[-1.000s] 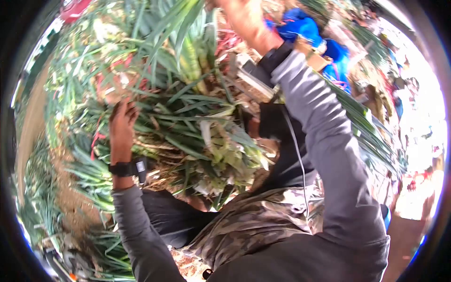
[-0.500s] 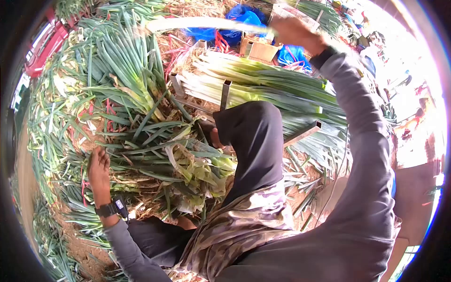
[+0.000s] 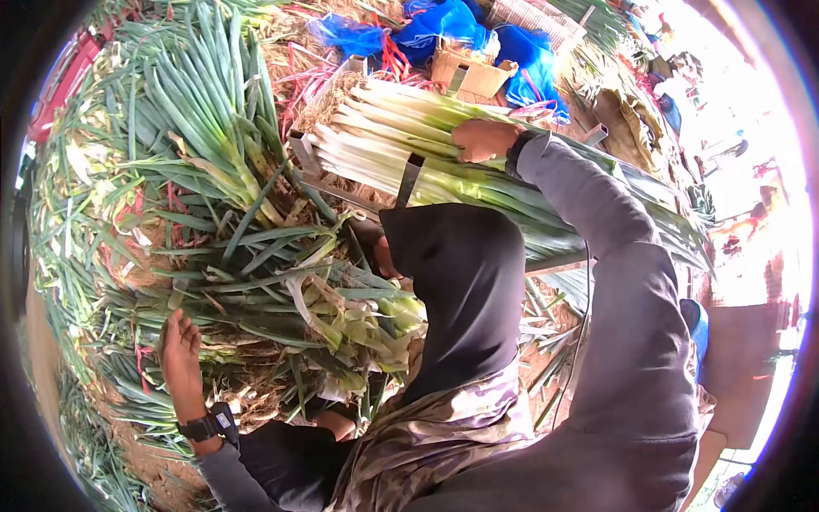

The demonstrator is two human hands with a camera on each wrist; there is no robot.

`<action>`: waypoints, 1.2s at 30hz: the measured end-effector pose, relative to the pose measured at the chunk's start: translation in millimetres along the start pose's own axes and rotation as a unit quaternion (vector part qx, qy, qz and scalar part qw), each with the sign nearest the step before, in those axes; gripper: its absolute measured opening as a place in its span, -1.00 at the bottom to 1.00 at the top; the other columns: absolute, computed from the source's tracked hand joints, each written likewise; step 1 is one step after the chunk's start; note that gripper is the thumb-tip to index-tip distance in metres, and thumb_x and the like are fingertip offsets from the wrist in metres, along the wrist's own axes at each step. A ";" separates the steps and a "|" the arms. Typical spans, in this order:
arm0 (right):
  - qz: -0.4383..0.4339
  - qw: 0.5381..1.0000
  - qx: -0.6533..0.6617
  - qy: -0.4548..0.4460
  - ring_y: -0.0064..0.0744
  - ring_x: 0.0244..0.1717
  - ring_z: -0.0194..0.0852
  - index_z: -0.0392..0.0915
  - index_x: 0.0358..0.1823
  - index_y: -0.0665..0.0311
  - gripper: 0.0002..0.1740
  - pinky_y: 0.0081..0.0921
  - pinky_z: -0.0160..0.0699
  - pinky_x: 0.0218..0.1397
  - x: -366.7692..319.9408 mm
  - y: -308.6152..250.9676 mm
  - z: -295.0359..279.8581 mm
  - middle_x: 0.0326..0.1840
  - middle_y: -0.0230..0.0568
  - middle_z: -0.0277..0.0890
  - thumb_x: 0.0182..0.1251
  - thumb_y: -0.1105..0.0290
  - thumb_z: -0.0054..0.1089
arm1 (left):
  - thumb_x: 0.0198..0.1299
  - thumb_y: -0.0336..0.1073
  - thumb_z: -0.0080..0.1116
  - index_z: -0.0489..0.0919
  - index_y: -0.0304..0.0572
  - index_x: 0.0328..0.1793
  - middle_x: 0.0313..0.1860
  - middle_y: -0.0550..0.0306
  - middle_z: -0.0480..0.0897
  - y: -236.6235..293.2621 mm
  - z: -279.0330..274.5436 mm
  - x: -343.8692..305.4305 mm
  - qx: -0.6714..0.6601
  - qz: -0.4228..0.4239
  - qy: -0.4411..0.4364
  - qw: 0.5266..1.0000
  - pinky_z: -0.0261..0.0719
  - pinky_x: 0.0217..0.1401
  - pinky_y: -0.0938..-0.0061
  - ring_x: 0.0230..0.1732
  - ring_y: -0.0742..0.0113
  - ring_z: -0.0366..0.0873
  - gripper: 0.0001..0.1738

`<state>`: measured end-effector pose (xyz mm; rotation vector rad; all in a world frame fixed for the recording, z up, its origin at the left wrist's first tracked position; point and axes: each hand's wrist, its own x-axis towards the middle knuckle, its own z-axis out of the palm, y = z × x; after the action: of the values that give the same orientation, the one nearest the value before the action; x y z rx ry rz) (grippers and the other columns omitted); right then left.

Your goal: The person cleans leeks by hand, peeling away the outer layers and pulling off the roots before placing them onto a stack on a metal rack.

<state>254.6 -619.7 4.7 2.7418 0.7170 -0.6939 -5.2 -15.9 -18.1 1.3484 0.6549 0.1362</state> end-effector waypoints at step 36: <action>-0.192 0.830 -0.079 0.517 -0.21 -0.28 0.64 0.59 -0.15 0.35 -0.60 -0.27 0.65 -0.30 -167.1 -198.6 -103.1 -0.19 -0.17 0.39 0.05 0.27 0.46 | 0.47 -0.05 0.22 0.54 -0.31 0.37 0.10 0.11 0.66 32.3 298.7 -118.2 -0.181 0.127 -0.433 0.874 0.68 -0.02 0.48 -0.03 0.42 0.67 -0.46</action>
<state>65.0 -483.7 158.1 2.6525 1.4463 0.8960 59.5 -317.8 76.2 0.9772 -0.3037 -0.1355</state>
